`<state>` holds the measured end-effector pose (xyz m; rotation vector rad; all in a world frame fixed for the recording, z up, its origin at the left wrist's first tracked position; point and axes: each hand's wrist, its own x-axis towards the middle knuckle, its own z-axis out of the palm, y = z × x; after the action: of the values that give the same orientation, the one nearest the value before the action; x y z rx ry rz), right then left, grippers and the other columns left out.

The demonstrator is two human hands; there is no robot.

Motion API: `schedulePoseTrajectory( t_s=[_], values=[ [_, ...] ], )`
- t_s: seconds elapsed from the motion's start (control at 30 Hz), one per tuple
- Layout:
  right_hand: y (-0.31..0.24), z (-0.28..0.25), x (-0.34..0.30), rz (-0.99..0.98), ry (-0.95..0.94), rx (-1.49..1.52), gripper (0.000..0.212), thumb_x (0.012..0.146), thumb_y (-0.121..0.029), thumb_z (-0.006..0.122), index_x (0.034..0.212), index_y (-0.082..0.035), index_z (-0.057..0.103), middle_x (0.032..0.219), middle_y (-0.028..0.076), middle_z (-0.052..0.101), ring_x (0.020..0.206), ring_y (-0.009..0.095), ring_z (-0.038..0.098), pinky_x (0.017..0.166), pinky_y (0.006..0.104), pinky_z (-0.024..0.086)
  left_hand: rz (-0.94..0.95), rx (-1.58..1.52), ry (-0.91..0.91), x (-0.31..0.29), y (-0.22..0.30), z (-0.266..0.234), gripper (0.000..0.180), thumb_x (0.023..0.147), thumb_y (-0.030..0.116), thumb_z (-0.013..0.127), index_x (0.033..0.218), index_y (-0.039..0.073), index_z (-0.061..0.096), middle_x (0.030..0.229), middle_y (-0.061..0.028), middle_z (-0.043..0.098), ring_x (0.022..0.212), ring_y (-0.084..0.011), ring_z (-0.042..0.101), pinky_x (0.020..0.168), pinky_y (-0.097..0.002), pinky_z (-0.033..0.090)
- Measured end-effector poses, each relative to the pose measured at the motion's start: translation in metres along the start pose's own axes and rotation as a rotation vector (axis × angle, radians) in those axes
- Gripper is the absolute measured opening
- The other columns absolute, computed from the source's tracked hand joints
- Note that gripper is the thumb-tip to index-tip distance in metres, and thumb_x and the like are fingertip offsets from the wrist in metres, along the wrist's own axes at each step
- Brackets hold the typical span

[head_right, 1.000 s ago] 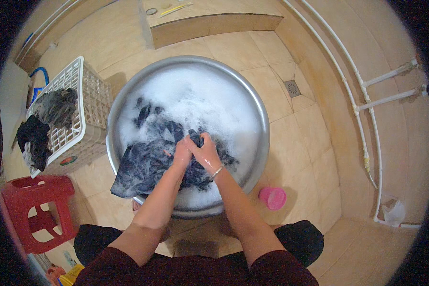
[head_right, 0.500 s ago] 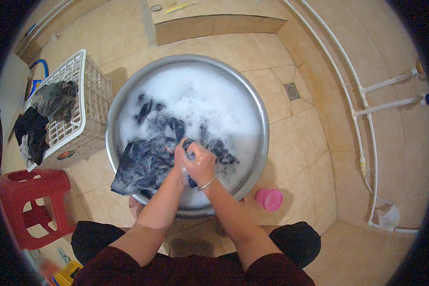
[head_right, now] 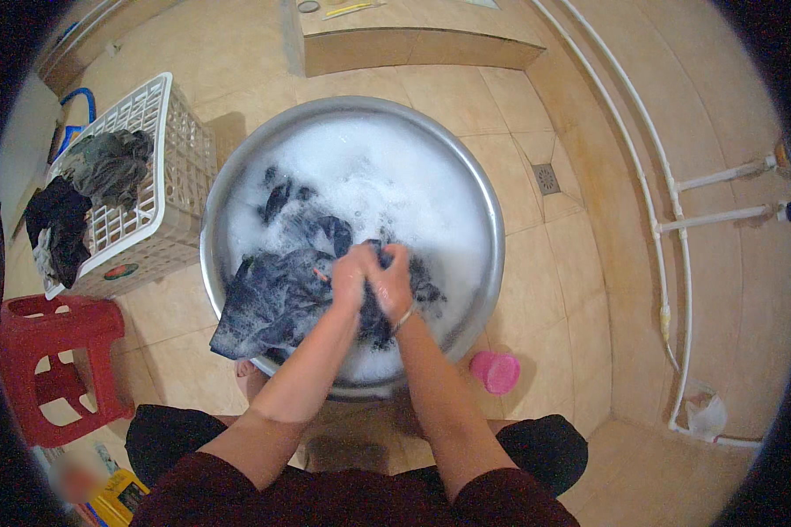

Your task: The person washes dark clothing by hand in a basin of soapy water, scrubbing the fabric against itself and lifting it to check.

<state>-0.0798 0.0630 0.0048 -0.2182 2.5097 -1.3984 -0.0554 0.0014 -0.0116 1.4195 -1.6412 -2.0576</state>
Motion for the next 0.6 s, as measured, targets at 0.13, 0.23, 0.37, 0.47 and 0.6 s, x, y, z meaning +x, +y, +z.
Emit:
schedulePoseTrajectory(
  t_s=[0.13, 0.23, 0.37, 0.47, 0.6],
  values=[
    [-0.024, -0.005, -0.019, -0.011, -0.128, -0.069, 0.042, 0.063, -0.033, 0.063, 0.081, 0.003, 0.05, 0.077, 0.017, 0.054, 0.075, 0.028, 0.053, 0.071, 0.0337, 0.04, -0.129, -0.237, -0.127, 0.02, -0.035, -0.015, 0.049, 0.076, 0.049, 0.041, 0.076, 0.001, 0.055, 0.076, -0.0077, 0.055, 0.07, -0.0182, 0.05, 0.059, -0.032, 0.039],
    [-0.01, -0.005, 0.004, -0.106, 0.03, -0.088, 0.028, 0.061, -0.02, 0.059, 0.078, 0.001, 0.049, 0.075, 0.018, 0.054, 0.072, 0.03, 0.053, 0.065, 0.0341, 0.04, -0.544, -0.624, -0.354, -0.018, 0.014, -0.016, 0.064, 0.07, 0.061, 0.043, 0.1, 0.005, 0.051, 0.096, -0.007, 0.053, 0.084, -0.0175, 0.051, 0.075, -0.029, 0.04],
    [-0.033, -0.003, 0.029, -0.045, 0.172, -0.074, 0.029, 0.059, -0.019, 0.058, 0.078, 0.001, 0.049, 0.076, 0.02, 0.054, 0.075, 0.031, 0.052, 0.067, 0.0338, 0.04, -0.113, -0.56, -0.706, -0.014, 0.004, -0.021, 0.056, 0.07, 0.039, 0.057, 0.109, 0.002, 0.042, 0.1, -0.0056, 0.05, 0.089, -0.017, 0.049, 0.077, -0.0283, 0.039],
    [-0.006, -0.004, 0.045, -0.071, -0.003, -0.102, 0.032, 0.06, -0.019, 0.058, 0.083, 0.001, 0.049, 0.082, 0.02, 0.053, 0.078, 0.029, 0.053, 0.066, 0.0329, 0.041, -0.007, -0.33, -0.779, -0.021, 0.022, -0.024, 0.048, 0.066, 0.02, 0.063, 0.105, 0.001, 0.044, 0.095, -0.0059, 0.051, 0.085, -0.0169, 0.05, 0.074, -0.027, 0.039],
    [-0.035, -0.024, 0.029, 0.22, -0.661, 0.753, 0.044, 0.069, -0.023, 0.058, 0.104, -0.001, 0.042, 0.093, 0.017, 0.052, 0.081, 0.022, 0.053, 0.067, 0.03, 0.043, -0.258, -0.564, -0.681, -0.037, 0.028, -0.034, 0.034, 0.061, 0.008, 0.061, 0.092, -0.001, 0.05, 0.075, -0.0087, 0.054, 0.069, -0.0181, 0.052, 0.066, -0.0272, 0.04]
  ],
)
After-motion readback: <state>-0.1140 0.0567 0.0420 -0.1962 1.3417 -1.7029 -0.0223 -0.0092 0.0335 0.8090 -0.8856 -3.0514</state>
